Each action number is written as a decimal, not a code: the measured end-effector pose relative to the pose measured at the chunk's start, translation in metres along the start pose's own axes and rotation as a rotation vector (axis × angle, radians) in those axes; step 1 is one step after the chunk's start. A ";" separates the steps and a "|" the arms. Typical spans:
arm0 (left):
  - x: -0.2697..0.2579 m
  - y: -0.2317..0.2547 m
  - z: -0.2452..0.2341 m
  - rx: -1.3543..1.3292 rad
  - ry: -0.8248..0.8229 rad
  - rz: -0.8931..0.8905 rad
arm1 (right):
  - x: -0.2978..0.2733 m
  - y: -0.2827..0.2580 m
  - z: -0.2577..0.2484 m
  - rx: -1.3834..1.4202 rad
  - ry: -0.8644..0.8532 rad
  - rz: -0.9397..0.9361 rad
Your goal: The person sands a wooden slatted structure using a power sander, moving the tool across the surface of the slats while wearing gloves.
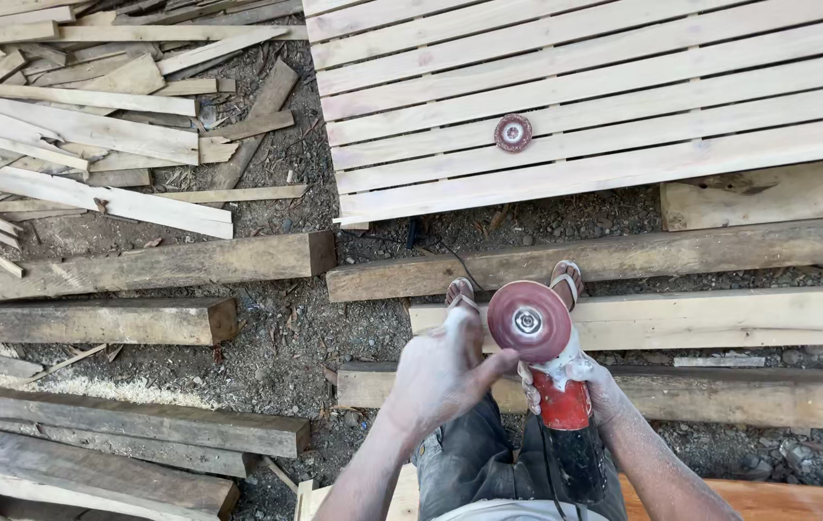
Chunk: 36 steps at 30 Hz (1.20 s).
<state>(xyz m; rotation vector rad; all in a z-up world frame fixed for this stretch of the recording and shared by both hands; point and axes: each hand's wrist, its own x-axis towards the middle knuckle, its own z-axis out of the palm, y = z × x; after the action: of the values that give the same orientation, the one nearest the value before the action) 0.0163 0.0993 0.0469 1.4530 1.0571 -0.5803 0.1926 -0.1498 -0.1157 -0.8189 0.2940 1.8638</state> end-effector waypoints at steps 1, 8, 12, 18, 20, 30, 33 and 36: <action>-0.006 -0.004 0.001 0.021 0.034 -0.044 | 0.001 -0.001 0.002 0.028 -0.019 -0.003; 0.025 -0.022 0.013 0.153 0.601 0.901 | 0.010 -0.001 0.007 0.003 -0.068 0.019; 0.028 -0.031 0.021 0.060 0.446 0.580 | 0.011 0.006 -0.001 0.021 -0.102 0.020; 0.013 -0.042 0.030 0.018 0.602 0.563 | 0.016 0.008 -0.008 0.114 -0.169 0.057; 0.018 -0.034 0.032 -0.088 0.514 0.716 | 0.016 0.010 -0.006 0.110 -0.159 0.053; 0.035 -0.021 0.037 0.137 0.411 0.771 | 0.015 0.012 -0.019 0.074 -0.157 0.085; 0.034 -0.015 0.039 0.174 0.400 0.645 | 0.016 0.010 -0.018 0.094 -0.130 0.114; 0.031 -0.011 0.044 0.149 0.434 0.592 | 0.015 0.011 -0.014 0.108 -0.094 0.107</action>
<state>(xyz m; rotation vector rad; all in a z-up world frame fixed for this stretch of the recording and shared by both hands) 0.0314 0.0648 0.0068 1.9709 0.8510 0.0902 0.1851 -0.1514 -0.1372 -0.6511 0.3815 1.9616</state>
